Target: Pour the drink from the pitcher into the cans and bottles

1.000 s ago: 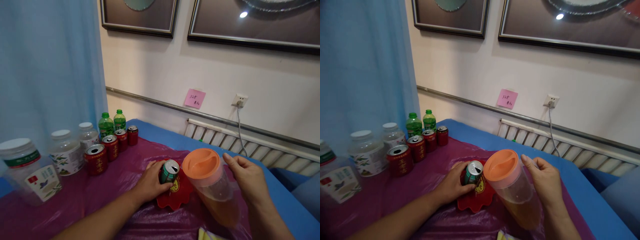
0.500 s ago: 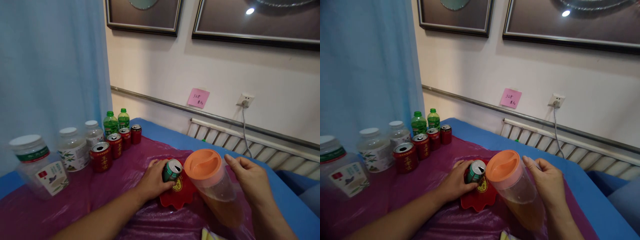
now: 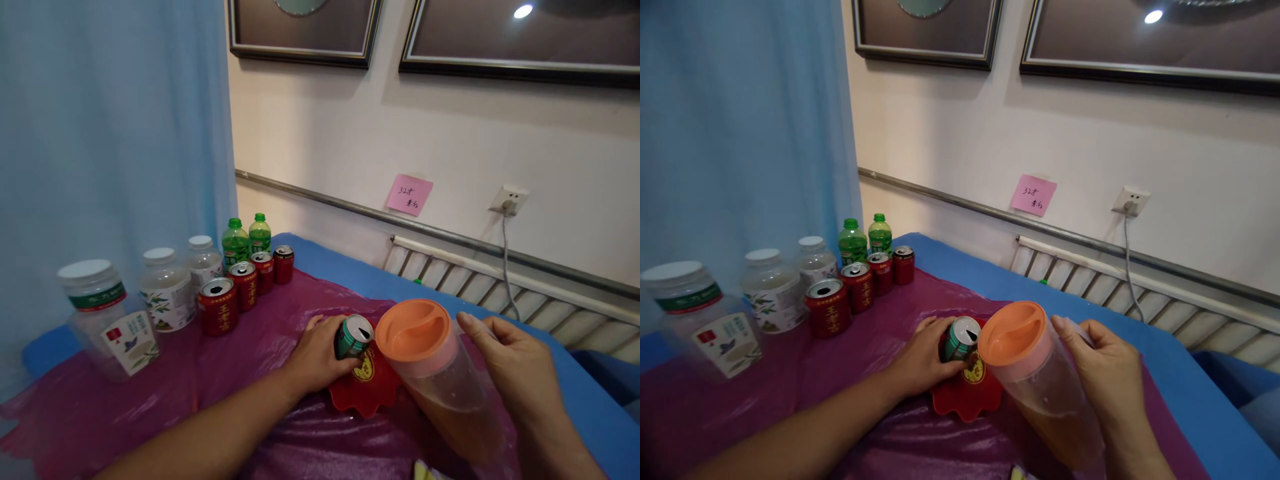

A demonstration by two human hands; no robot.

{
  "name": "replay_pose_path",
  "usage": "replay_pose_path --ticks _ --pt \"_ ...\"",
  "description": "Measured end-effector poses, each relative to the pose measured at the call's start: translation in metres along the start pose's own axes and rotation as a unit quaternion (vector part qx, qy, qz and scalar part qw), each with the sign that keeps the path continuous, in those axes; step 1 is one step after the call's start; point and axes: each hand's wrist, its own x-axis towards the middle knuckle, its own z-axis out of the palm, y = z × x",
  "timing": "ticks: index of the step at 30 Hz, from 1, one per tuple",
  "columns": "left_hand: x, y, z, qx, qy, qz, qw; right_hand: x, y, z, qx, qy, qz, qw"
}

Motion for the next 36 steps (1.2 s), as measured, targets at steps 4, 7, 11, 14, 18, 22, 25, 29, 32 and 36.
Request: replay_pose_path --ticks 4,7,11,14,18,22,25,29,32,36 --pt "0.000 -0.002 0.001 -0.003 0.002 0.002 1.000 -0.001 0.002 0.001 -0.005 0.004 0.003 1.000" --pt "0.000 -0.003 0.002 -0.004 -0.002 0.003 1.000 0.000 0.003 0.002 -0.017 0.005 0.006 1.000" --pt "0.001 -0.003 0.002 0.000 -0.009 0.007 1.000 -0.002 0.001 0.003 -0.027 0.002 -0.002 1.000" --pt "0.001 -0.003 0.001 0.007 -0.002 0.011 1.000 -0.003 -0.002 0.003 -0.028 0.004 -0.011 1.000" --pt "0.001 -0.003 -0.001 0.006 0.005 0.009 1.000 -0.003 0.001 0.003 -0.034 0.006 -0.007 0.999" --pt "0.001 -0.003 -0.003 0.014 -0.009 0.012 1.000 -0.001 0.006 0.003 -0.053 0.003 0.006 0.999" --pt "0.001 -0.002 -0.004 0.030 -0.020 0.013 0.999 -0.001 0.009 0.004 -0.056 0.001 0.012 0.998" --pt "0.000 -0.001 -0.005 0.034 -0.030 0.020 0.999 -0.001 0.012 0.003 -0.062 -0.008 0.024 0.998" --pt "-0.001 -0.001 -0.004 0.029 -0.034 0.023 0.999 -0.002 0.010 0.003 -0.064 -0.015 0.033 0.997" --pt "-0.002 -0.002 -0.003 0.026 -0.032 0.019 0.999 -0.004 0.007 0.003 -0.068 -0.011 0.025 0.997"
